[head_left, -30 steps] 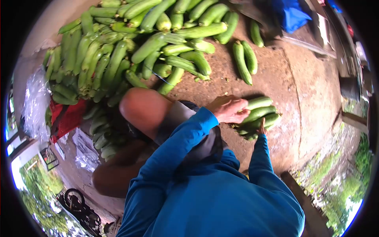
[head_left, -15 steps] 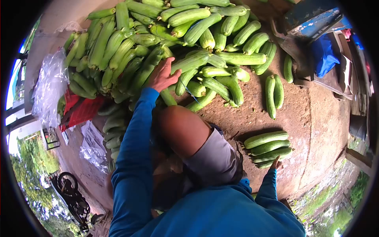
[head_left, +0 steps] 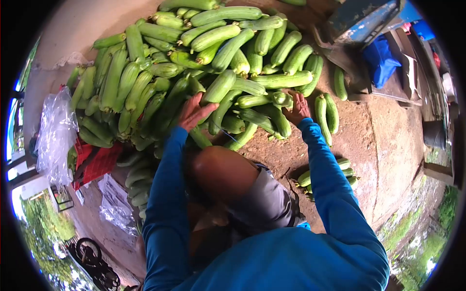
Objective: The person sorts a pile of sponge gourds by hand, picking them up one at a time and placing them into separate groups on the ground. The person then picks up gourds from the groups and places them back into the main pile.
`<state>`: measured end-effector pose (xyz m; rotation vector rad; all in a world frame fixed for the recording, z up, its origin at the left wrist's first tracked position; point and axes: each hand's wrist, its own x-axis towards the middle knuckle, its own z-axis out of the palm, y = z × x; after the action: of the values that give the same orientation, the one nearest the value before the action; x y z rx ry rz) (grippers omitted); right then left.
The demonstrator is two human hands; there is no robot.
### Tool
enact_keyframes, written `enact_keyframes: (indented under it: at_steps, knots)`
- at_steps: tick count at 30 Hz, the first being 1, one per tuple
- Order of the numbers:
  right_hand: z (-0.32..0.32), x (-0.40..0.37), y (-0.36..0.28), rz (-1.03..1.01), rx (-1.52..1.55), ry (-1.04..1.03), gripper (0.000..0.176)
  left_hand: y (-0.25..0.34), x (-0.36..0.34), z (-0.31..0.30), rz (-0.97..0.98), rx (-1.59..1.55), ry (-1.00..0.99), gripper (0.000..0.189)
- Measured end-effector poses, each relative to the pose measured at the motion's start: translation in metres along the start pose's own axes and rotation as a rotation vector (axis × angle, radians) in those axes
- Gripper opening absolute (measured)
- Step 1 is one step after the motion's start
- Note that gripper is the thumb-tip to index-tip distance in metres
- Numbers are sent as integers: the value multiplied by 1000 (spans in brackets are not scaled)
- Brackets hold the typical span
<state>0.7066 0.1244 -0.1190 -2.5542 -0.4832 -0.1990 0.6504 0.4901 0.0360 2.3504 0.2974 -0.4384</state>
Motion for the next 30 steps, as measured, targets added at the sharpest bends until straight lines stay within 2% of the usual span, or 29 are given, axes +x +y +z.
enact_keyframes:
  at_steps: [1,2,4,6,8,9,10,12,13,14,16,18,19,20,22,23,26,27,28,29,30]
  knots:
    - [10,5,7,-7,-28,-87,67,-17,3,0,153,-344,-59,65]
    - [6,13,2,-113,-52,-94,68,-23,-4,-5,136,-344,-40,65]
    - [3,25,2,-37,-55,-201,65,-31,-15,-8,-192,-1115,-243,52]
    - [-12,34,2,-25,10,-317,62,-22,-34,-17,-135,-1176,-229,51]
    - [-15,32,6,-17,90,-257,61,-24,-41,-22,-130,-1290,-195,53]
    - [-40,31,-14,112,149,-277,61,-29,-42,-24,-108,-1319,-221,54]
    - [-40,28,-4,190,135,-296,59,-33,-43,-27,-122,-1304,-210,53]
    - [-11,13,48,213,389,-215,55,-37,-43,-33,-123,-1258,-211,53]
    - [-20,12,49,497,649,-312,50,-37,-43,-37,-113,-1261,-235,53]
    - [-43,3,24,575,1066,-222,51,-36,-44,-42,-126,-1218,-240,53]
    - [-70,-6,8,691,1171,-248,55,-30,-46,-48,-136,-1177,-248,53]
    - [-73,-19,0,625,1425,-197,61,-24,-50,-58,-200,-1009,-210,51]
    - [-69,-21,-7,603,1569,-190,60,-22,-54,-63,-214,-962,-201,38]
    - [-64,-21,-21,576,1715,-189,59,-18,-58,-68,-216,-967,-182,38]
    - [-80,7,-97,625,1738,-204,65,-5,-67,-79,-296,-841,-192,39]
    - [-84,19,-132,575,1887,-265,57,0,-74,-86,-290,-826,-205,40]
    - [-68,48,-200,527,1863,-589,57,1,-90,-108,-200,-756,-229,42]
    - [-64,58,-234,420,1951,-689,58,-24,-88,-110,-213,-775,-181,42]
    - [-60,66,-266,311,2033,-798,59,-60,-82,-104,385,-338,123,44]
    - [-54,73,-292,237,1990,-927,59,-87,-90,-105,922,179,413,46]
    - [-43,77,-315,238,1976,-1001,60,-85,-112,-114,881,194,460,46]
